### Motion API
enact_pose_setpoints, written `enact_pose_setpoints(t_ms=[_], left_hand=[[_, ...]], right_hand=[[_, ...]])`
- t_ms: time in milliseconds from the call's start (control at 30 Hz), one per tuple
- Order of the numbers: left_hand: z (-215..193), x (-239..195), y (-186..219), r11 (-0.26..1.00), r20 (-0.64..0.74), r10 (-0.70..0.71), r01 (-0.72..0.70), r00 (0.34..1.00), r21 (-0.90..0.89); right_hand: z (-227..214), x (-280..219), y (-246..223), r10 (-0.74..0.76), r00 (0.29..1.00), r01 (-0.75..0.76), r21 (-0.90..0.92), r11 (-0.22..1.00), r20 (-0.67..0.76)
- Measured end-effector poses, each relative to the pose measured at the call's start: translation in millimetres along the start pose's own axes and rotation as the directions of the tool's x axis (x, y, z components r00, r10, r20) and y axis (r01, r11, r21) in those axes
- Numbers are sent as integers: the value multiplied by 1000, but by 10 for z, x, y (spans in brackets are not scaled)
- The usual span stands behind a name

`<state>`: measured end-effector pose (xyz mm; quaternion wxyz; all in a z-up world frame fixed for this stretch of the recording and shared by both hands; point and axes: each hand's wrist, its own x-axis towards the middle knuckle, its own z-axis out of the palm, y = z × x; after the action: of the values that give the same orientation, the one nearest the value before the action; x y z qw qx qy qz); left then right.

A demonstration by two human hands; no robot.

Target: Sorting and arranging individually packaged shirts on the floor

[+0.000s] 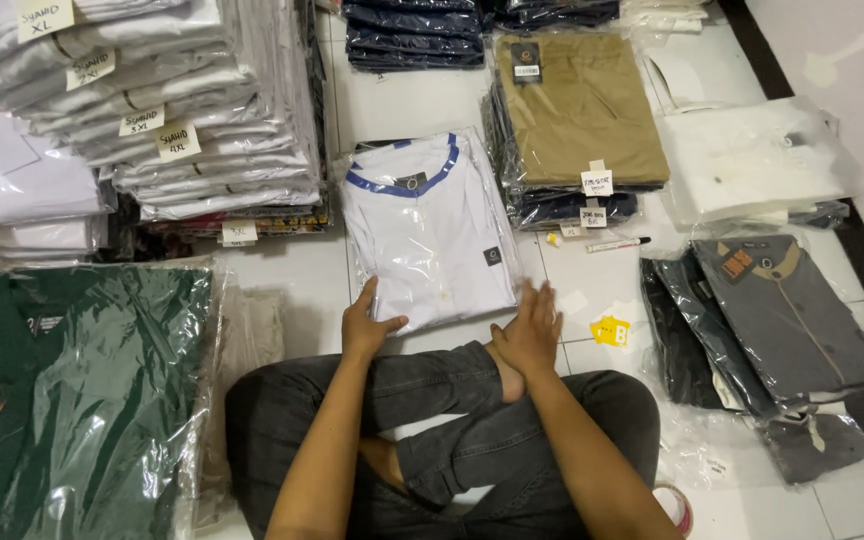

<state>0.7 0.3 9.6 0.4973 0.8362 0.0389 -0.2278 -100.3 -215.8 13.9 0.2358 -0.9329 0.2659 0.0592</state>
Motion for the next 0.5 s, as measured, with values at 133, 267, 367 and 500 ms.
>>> enact_pose_setpoints(t_ms=[133, 267, 367, 500], left_hand=[[10, 37, -34, 1000, 3, -3, 3, 1000, 19], [0, 36, -16, 1000, 10, -10, 10, 1000, 0], [-1, 16, -22, 1000, 15, -15, 16, 1000, -15], [-15, 15, 2, 1000, 19, -8, 9, 1000, -28]], right_hand=[[223, 139, 194, 48, 998, -52, 81, 995, 51], [290, 194, 262, 16, 998, -21, 75, 997, 68], [309, 184, 283, 17, 998, -22, 71, 997, 68], [347, 226, 329, 39, 996, -39, 10, 999, 82]])
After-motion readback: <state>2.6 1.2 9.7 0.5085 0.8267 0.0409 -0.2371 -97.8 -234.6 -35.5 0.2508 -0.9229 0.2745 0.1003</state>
